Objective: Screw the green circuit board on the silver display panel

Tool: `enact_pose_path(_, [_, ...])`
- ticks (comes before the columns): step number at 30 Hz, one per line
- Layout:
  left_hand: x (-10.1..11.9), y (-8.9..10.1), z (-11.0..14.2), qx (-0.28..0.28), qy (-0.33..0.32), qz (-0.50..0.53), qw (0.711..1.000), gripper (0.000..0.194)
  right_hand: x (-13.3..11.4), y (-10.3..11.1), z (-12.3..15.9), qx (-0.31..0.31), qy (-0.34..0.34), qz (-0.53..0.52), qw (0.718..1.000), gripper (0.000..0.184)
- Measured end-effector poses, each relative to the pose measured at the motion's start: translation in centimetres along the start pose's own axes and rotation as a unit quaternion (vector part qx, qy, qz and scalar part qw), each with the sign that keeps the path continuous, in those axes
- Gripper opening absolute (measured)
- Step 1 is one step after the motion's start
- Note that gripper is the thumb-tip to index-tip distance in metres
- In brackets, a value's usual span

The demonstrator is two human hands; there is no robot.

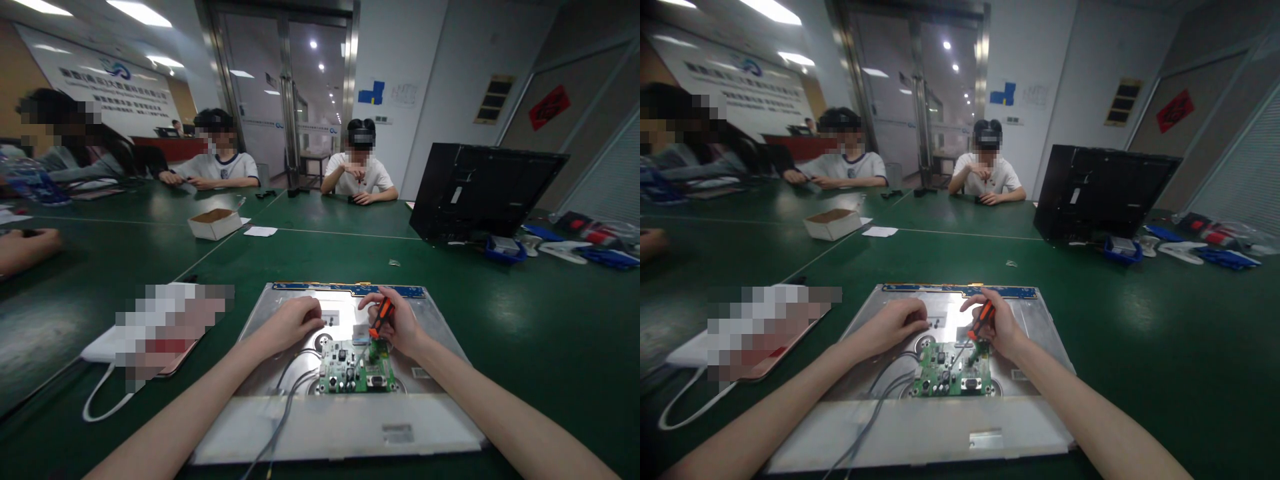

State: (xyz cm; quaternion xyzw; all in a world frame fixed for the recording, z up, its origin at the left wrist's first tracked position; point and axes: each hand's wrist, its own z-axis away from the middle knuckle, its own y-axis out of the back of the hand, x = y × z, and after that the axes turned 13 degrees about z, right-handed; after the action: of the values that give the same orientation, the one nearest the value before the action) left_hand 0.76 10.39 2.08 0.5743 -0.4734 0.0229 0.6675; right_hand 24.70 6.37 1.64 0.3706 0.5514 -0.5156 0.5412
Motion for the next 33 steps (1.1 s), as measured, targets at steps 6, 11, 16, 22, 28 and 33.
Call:
enact_pose_path(6, [0.6, -0.2, 0.0, -0.004, -0.024, 0.014, 1.0, 0.009, 0.0, 0.0, -0.1, 0.0, 0.001, -0.001, 1.0, 0.052])
enact_pose_path(11, [0.6, -0.6, 0.0, -0.023, -0.047, 0.025, 0.998, 0.006, 0.2, 0.1, -0.1, 0.001, 0.003, 0.006, 1.0, 0.051])
enact_pose_path(16, [0.3, -1.1, -0.3, -0.017, -0.052, 0.022, 0.998, 0.005, 0.2, 0.0, -0.1, 0.002, 0.005, 0.016, 1.0, 0.051])
enact_pose_path(22, [0.3, -1.6, -0.8, 0.006, -0.046, 0.007, 0.999, 0.007, 0.4, 0.0, -0.1, 0.001, 0.008, 0.02, 1.0, 0.052])
enact_pose_path(28, [0.2, -1.5, -0.8, 0.02, -0.048, 0.003, 0.999, 0.007, 0.4, 0.0, -0.1, 0.002, 0.007, 0.019, 1.0, 0.052])
enact_pose_path(33, [0.1, -1.1, -0.5, 0.007, -0.057, 0.01, 0.998, 0.01, 0.3, 0.0, -0.1, 0.003, 0.005, 0.01, 1.0, 0.05])
